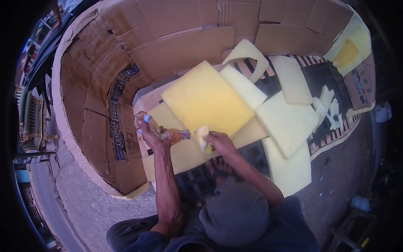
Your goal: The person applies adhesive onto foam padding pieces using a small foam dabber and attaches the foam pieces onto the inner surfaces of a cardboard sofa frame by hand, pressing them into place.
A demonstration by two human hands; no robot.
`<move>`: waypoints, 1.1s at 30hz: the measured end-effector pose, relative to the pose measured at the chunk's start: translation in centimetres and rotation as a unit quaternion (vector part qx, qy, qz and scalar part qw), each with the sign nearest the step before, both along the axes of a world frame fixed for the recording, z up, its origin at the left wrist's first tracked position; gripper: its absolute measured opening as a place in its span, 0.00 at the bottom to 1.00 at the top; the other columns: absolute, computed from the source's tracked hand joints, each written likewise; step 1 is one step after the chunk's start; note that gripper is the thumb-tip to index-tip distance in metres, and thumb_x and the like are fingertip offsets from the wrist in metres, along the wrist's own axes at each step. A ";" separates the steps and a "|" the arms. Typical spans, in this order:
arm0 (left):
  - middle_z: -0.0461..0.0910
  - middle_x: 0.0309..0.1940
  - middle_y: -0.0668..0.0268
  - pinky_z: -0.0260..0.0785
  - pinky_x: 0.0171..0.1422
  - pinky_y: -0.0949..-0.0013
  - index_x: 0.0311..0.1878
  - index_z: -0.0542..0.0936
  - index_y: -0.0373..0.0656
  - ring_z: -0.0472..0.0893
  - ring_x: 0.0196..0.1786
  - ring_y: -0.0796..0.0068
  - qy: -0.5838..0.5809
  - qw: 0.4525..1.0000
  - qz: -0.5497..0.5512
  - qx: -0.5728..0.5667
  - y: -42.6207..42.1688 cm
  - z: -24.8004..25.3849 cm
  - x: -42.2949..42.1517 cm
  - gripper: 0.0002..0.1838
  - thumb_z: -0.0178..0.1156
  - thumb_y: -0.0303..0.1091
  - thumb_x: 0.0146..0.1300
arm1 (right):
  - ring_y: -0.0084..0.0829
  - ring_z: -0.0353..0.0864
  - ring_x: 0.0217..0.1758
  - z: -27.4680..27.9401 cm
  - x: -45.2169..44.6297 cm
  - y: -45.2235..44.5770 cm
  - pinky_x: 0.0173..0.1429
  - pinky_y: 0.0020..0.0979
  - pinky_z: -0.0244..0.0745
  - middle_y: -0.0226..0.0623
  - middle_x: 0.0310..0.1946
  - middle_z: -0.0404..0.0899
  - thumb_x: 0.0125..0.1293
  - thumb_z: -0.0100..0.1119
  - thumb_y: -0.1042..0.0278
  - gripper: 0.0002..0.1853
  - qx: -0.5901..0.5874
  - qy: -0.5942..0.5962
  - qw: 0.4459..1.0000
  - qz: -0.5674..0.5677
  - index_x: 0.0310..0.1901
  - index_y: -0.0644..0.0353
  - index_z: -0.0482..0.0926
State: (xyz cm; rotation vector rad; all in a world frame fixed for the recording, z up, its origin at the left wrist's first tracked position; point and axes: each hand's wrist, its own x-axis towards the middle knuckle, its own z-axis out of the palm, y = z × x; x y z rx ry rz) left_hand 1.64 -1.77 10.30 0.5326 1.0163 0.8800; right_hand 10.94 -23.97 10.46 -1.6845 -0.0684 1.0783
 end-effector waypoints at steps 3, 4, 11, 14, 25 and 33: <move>0.80 0.38 0.68 0.71 0.35 0.67 0.54 0.77 0.43 0.81 0.36 0.73 0.008 1.000 -0.004 0.023 -0.3 1.1 -0.2 0.33 0.56 0.68 0.70 | 0.26 0.76 0.37 -0.1 -0.2 1.5 0.45 0.30 0.74 0.35 0.39 0.85 0.68 0.60 0.55 0.22 0.039 0.033 0.999 0.014 0.53 0.66 0.85; 0.81 0.38 0.67 0.72 0.35 0.67 0.54 0.78 0.42 0.82 0.36 0.72 0.013 0.999 -0.021 0.038 -0.5 1.1 -0.2 0.33 0.57 0.67 0.70 | 0.26 0.76 0.37 0.0 -0.2 1.7 0.45 0.30 0.74 0.35 0.39 0.85 0.68 0.60 0.55 0.22 0.039 0.033 0.999 0.013 0.53 0.66 0.85; 0.82 0.42 0.66 0.74 0.37 0.66 0.56 0.79 0.37 0.80 0.36 0.76 0.090 0.972 0.038 0.212 -1.9 1.1 1.0 0.25 0.59 0.53 0.75 | 0.22 0.80 0.45 1.0 -1.5 1.2 0.52 0.29 0.72 0.33 0.45 0.86 0.70 0.60 0.64 0.18 0.077 0.108 0.991 -0.027 0.55 0.67 0.83; 0.83 0.39 0.64 0.77 0.41 0.66 0.55 0.79 0.34 0.82 0.36 0.74 0.216 0.951 -0.091 0.204 -0.1 -0.1 0.7 0.24 0.59 0.50 0.76 | 0.27 0.82 0.41 -0.3 -0.7 -0.6 0.48 0.32 0.75 0.36 0.37 0.85 0.67 0.60 0.60 0.20 0.126 0.031 0.991 -0.025 0.53 0.66 0.85; 0.84 0.49 0.61 0.62 0.25 0.75 0.69 0.73 0.54 0.71 0.24 0.82 0.040 0.959 -0.270 -0.077 -3.5 -6.1 -0.7 0.31 0.51 0.65 0.74 | 0.47 0.80 0.46 -5.0 12.5 -10.4 0.54 0.45 0.78 0.46 0.41 0.84 0.59 0.65 0.59 0.21 -0.242 -0.460 0.850 -0.085 0.53 0.59 0.86; 0.83 0.50 0.64 0.63 0.23 0.75 0.67 0.72 0.57 0.70 0.21 0.82 0.057 0.958 -0.267 -0.084 -3.9 -7.5 -0.8 0.30 0.54 0.65 0.72 | 0.44 0.79 0.42 -4.6 -0.3 -8.1 0.50 0.45 0.75 0.41 0.38 0.84 0.56 0.70 0.62 0.19 -0.090 -0.523 0.844 0.074 0.48 0.60 0.86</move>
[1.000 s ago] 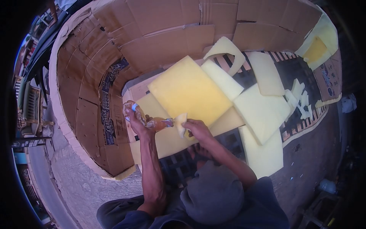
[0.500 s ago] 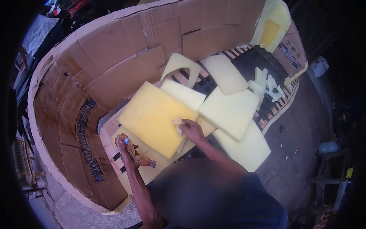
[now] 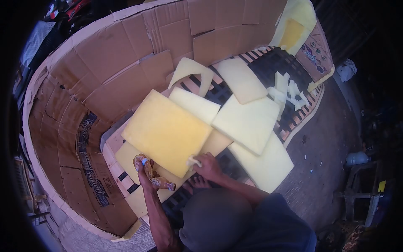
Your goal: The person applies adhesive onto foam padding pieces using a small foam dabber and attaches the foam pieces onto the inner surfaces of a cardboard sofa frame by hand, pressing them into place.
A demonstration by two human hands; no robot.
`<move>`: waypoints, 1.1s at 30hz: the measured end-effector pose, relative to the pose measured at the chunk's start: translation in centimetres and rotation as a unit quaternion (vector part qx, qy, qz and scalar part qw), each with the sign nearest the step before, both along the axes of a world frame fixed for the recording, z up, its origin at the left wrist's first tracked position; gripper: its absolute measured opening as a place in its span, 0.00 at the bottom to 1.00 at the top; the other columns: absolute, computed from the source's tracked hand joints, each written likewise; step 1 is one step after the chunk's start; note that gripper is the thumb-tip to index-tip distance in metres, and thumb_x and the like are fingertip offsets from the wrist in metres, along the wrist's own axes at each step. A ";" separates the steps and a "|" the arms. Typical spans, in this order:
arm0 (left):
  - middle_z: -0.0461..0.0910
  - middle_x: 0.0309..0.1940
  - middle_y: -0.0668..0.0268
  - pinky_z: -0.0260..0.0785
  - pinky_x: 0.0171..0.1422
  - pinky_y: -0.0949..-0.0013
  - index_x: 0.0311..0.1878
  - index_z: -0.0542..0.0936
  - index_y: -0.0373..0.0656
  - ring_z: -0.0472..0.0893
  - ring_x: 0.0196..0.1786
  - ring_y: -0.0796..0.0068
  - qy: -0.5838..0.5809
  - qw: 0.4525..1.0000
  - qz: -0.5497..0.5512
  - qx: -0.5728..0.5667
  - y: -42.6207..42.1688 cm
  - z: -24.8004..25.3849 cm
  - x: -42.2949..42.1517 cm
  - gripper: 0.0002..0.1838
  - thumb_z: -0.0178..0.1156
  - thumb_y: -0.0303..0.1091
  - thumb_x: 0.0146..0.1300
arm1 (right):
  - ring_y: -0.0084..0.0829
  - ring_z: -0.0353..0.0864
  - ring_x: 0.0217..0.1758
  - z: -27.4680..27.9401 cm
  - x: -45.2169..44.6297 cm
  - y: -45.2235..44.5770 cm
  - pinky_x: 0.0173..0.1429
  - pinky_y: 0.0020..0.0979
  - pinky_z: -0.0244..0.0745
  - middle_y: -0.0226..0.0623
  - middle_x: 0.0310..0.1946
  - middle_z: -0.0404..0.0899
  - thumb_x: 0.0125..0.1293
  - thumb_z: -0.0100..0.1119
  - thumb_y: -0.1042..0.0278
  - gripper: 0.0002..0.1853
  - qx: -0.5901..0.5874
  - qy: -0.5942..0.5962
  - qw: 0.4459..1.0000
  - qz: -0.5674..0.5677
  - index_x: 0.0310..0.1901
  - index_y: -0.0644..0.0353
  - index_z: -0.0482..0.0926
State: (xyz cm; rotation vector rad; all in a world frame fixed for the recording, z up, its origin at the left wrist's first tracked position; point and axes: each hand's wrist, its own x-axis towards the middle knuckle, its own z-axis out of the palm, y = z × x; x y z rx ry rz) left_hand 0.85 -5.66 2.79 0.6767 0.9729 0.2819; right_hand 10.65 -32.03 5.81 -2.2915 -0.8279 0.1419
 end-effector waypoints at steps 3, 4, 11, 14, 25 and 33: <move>0.85 0.47 0.65 0.59 0.22 0.75 0.64 0.75 0.55 0.68 0.20 0.82 0.007 0.999 0.002 -0.036 0.2 0.6 0.0 0.28 0.51 0.64 0.74 | 0.43 0.80 0.46 -3.6 -6.4 0.9 0.54 0.41 0.75 0.42 0.40 0.83 0.58 0.69 0.63 0.20 0.022 -0.007 0.983 0.185 0.52 0.61 0.85; 0.85 0.48 0.64 0.59 0.20 0.75 0.64 0.74 0.54 0.67 0.18 0.82 -0.009 0.999 0.000 -0.051 0.3 1.0 0.2 0.28 0.51 0.64 0.74 | 0.44 0.80 0.47 -2.7 -7.1 1.3 0.55 0.41 0.76 0.42 0.43 0.82 0.56 0.70 0.65 0.22 0.001 0.023 0.966 0.256 0.53 0.61 0.85; 0.84 0.51 0.53 0.61 0.17 0.76 0.59 0.74 0.52 0.66 0.15 0.83 -0.039 0.996 0.004 -0.076 1.7 1.6 -0.5 0.27 0.51 0.64 0.74 | 0.44 0.79 0.42 2.2 -2.9 3.2 0.48 0.42 0.75 0.40 0.38 0.80 0.53 0.67 0.66 0.18 -0.054 -0.044 0.988 0.140 0.47 0.60 0.86; 0.84 0.52 0.53 0.61 0.17 0.76 0.59 0.73 0.51 0.66 0.15 0.84 -0.090 0.990 -0.014 -0.108 2.8 1.2 -0.7 0.27 0.51 0.64 0.74 | 0.40 0.76 0.39 1.5 -3.0 3.1 0.47 0.43 0.72 0.37 0.32 0.79 0.49 0.69 0.62 0.14 -0.023 -0.005 0.961 0.276 0.38 0.58 0.87; 0.84 0.50 0.52 0.61 0.19 0.77 0.61 0.71 0.50 0.67 0.17 0.83 -0.034 0.996 -0.039 -0.070 1.7 1.0 -0.2 0.29 0.52 0.65 0.73 | 0.39 0.73 0.47 1.6 -2.4 4.1 0.51 0.43 0.64 0.35 0.39 0.78 0.54 0.68 0.59 0.16 -0.094 -0.180 0.955 0.217 0.43 0.54 0.86; 0.78 0.28 0.68 0.62 0.26 0.74 0.48 0.78 0.51 0.74 0.22 0.79 -0.037 0.992 0.120 0.022 2.7 3.1 0.6 0.28 0.54 0.69 0.71 | 0.35 0.76 0.36 4.7 -2.7 1.8 0.44 0.36 0.74 0.34 0.34 0.82 0.56 0.66 0.66 0.18 0.017 0.039 0.997 0.058 0.49 0.62 0.87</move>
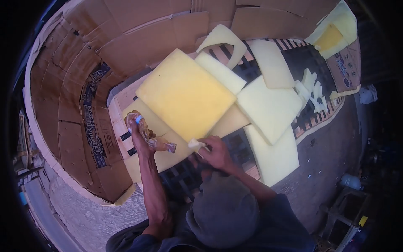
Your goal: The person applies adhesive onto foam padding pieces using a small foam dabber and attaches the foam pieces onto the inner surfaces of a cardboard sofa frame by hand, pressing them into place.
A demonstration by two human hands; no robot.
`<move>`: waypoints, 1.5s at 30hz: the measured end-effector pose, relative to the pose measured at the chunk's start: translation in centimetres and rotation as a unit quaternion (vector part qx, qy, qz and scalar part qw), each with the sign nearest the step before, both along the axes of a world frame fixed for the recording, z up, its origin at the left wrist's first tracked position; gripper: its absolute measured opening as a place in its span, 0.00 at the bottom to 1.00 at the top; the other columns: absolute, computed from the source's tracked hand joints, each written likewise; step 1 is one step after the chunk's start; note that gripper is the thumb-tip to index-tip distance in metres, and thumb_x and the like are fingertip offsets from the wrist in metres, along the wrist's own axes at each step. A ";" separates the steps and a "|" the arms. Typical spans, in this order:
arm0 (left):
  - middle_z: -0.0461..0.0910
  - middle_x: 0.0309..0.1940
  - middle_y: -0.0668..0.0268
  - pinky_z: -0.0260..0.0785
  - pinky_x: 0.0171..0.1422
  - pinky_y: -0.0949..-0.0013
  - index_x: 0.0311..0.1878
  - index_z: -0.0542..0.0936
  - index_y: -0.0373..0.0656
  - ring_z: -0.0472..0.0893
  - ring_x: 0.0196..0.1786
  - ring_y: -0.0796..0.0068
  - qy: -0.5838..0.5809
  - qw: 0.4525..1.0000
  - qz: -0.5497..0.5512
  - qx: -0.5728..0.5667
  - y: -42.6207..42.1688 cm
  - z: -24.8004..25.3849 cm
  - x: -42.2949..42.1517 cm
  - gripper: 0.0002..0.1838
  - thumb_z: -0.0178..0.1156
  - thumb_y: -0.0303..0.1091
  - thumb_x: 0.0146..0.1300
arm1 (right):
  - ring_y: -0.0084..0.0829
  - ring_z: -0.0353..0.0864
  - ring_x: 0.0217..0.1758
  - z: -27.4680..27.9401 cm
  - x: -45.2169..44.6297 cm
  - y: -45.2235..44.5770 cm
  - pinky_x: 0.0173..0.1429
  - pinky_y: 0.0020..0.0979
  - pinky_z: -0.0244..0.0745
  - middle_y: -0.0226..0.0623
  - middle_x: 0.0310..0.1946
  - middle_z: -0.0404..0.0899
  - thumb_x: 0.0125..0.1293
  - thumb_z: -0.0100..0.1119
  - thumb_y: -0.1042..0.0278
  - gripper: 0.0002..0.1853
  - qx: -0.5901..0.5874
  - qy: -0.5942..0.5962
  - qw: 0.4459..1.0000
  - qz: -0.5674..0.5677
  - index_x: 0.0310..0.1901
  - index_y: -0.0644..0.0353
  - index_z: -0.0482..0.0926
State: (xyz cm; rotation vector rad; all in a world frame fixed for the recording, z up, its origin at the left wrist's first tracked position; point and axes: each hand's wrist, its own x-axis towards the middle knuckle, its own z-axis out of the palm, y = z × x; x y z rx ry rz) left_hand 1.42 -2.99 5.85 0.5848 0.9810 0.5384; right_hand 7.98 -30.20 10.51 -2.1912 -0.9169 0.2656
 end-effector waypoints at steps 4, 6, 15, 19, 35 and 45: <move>0.74 0.24 0.71 0.61 0.22 0.75 0.43 0.78 0.46 0.71 0.19 0.80 0.000 0.996 0.052 0.076 0.8 5.4 1.1 0.32 0.53 0.71 0.70 | 0.18 0.70 0.20 0.2 0.9 3.9 0.26 0.28 0.66 0.27 0.21 0.74 0.68 0.63 0.62 0.14 0.087 0.546 0.822 -0.139 0.45 0.67 0.85; 0.70 0.23 0.70 0.65 0.21 0.73 0.44 0.76 0.48 0.71 0.19 0.78 -0.046 0.995 0.058 0.060 1.4 5.7 0.7 0.29 0.60 0.69 0.67 | 0.17 0.69 0.23 0.5 1.0 5.8 0.27 0.26 0.64 0.27 0.23 0.76 0.68 0.63 0.63 0.13 0.090 0.651 0.737 -0.158 0.43 0.66 0.85; 0.81 0.32 0.65 0.76 0.34 0.68 0.49 0.81 0.36 0.82 0.30 0.73 0.107 0.915 0.132 0.366 0.4 5.2 1.7 0.30 0.60 0.60 0.72 | 0.21 0.74 0.31 -1.2 1.0 6.8 0.36 0.29 0.67 0.31 0.28 0.79 0.65 0.63 0.63 0.13 0.131 0.571 0.801 -0.121 0.42 0.67 0.85; 0.84 0.45 0.59 0.75 0.36 0.69 0.60 0.77 0.38 0.82 0.35 0.74 0.048 0.981 0.039 0.186 1.4 2.5 0.5 0.32 0.57 0.61 0.74 | 0.24 0.79 0.38 -1.9 6.9 3.5 0.45 0.29 0.73 0.32 0.34 0.83 0.65 0.60 0.64 0.14 0.204 0.446 0.855 -0.167 0.42 0.68 0.86; 0.88 0.42 0.55 0.61 0.20 0.75 0.63 0.75 0.52 0.71 0.17 0.82 0.012 0.980 -0.186 -0.066 -1.1 -1.4 -0.4 0.27 0.51 0.63 0.75 | 0.41 0.77 0.40 -2.6 2.1 2.1 0.48 0.42 0.70 0.38 0.34 0.78 0.53 0.68 0.66 0.19 -0.006 -0.115 0.991 0.062 0.48 0.59 0.86; 0.87 0.45 0.54 0.64 0.23 0.73 0.65 0.74 0.51 0.78 0.25 0.79 0.002 0.981 -0.178 -0.077 -2.5 -3.0 -0.4 0.28 0.51 0.62 0.76 | 0.47 0.75 0.39 -5.1 3.3 0.8 0.46 0.47 0.70 0.43 0.33 0.77 0.54 0.65 0.69 0.15 -0.017 -0.169 0.985 0.005 0.44 0.66 0.83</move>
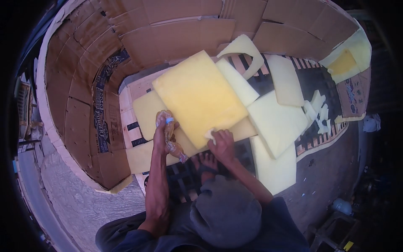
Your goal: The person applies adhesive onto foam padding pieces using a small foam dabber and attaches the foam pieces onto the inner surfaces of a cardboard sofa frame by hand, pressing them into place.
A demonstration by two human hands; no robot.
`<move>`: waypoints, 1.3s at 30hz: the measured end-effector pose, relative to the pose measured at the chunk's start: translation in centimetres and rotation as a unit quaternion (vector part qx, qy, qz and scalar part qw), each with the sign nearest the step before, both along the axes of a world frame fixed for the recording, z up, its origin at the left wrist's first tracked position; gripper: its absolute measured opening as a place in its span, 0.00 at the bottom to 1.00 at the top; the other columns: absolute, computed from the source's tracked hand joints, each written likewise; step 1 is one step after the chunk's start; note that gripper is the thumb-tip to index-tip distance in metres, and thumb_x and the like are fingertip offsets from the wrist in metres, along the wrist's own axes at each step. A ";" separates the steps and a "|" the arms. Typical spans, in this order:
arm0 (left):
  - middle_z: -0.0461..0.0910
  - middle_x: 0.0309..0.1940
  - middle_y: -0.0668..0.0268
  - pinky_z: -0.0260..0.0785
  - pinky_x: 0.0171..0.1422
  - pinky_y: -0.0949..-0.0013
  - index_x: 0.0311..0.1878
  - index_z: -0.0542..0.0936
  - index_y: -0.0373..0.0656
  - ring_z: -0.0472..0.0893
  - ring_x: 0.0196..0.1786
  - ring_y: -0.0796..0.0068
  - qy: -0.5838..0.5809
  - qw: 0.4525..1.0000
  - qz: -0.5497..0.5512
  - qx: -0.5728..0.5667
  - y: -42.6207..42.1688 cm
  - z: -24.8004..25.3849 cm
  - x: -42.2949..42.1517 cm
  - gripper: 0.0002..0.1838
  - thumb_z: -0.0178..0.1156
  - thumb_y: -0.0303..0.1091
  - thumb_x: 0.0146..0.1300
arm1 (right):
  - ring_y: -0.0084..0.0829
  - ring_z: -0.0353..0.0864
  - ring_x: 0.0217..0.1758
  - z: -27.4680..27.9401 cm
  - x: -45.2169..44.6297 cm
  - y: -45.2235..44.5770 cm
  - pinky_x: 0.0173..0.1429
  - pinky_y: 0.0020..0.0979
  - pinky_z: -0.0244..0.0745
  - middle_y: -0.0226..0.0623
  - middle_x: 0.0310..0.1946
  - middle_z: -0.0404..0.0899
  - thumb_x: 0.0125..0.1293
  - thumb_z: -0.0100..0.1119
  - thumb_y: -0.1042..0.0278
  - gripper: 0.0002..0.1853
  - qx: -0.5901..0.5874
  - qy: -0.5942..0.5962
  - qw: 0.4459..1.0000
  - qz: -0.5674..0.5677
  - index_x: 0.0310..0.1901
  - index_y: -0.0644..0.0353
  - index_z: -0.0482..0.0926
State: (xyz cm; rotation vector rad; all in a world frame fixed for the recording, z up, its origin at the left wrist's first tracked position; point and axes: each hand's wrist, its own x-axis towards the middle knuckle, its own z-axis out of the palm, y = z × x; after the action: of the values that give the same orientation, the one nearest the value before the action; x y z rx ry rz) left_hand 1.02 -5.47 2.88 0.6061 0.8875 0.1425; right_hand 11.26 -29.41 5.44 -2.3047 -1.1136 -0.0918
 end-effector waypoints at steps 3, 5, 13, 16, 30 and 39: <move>0.86 0.43 0.56 0.66 0.26 0.73 0.66 0.75 0.49 0.80 0.30 0.77 0.015 0.999 0.011 0.037 0.3 0.0 0.2 0.30 0.51 0.63 0.76 | 0.46 0.77 0.41 -0.3 -4.6 0.4 0.47 0.45 0.71 0.43 0.35 0.78 0.51 0.67 0.68 0.17 0.014 0.063 0.991 0.116 0.43 0.65 0.83; 0.85 0.39 0.59 0.66 0.28 0.72 0.62 0.77 0.48 0.79 0.29 0.76 0.016 0.999 0.016 0.032 0.9 1.4 -0.2 0.28 0.50 0.62 0.76 | 0.45 0.79 0.46 1.5 -5.6 0.8 0.52 0.44 0.73 0.43 0.38 0.80 0.50 0.69 0.68 0.17 0.052 0.116 0.962 0.240 0.44 0.62 0.84; 0.73 0.27 0.72 0.64 0.27 0.71 0.47 0.79 0.48 0.72 0.24 0.77 0.027 0.971 0.219 0.092 3.3 4.4 -0.4 0.25 0.52 0.62 0.74 | 0.23 0.80 0.25 4.1 -1.9 4.0 0.28 0.27 0.73 0.35 0.31 0.85 0.69 0.62 0.59 0.18 0.022 0.653 0.746 -0.129 0.48 0.67 0.85; 0.73 0.26 0.70 0.65 0.27 0.70 0.46 0.79 0.46 0.73 0.24 0.77 0.067 0.945 0.257 0.190 3.0 4.4 0.7 0.25 0.54 0.62 0.74 | 0.22 0.77 0.24 4.6 -2.8 6.2 0.25 0.26 0.69 0.32 0.30 0.83 0.68 0.61 0.60 0.16 0.044 0.691 0.710 -0.130 0.45 0.66 0.86; 0.86 0.48 0.57 0.63 0.23 0.72 0.65 0.74 0.52 0.73 0.23 0.80 -0.020 0.997 0.076 0.000 1.9 0.3 -0.5 0.29 0.48 0.65 0.76 | 0.36 0.73 0.44 3.1 6.8 10.9 0.50 0.38 0.68 0.32 0.35 0.79 0.52 0.68 0.66 0.17 -0.122 0.000 0.944 0.307 0.46 0.53 0.88; 0.80 0.30 0.67 0.64 0.25 0.71 0.48 0.79 0.46 0.74 0.23 0.76 0.045 0.983 0.156 0.088 2.6 1.1 0.1 0.29 0.51 0.66 0.74 | 0.31 0.75 0.36 5.8 2.4 -0.5 0.46 0.35 0.72 0.28 0.30 0.80 0.56 0.67 0.68 0.17 -0.138 0.177 0.933 0.281 0.48 0.57 0.87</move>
State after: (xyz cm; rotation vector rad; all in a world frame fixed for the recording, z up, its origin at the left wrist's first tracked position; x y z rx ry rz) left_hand 1.10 -2.92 3.99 0.6381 1.0620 0.4839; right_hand 13.65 -29.95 11.21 -2.0159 -1.6076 0.7096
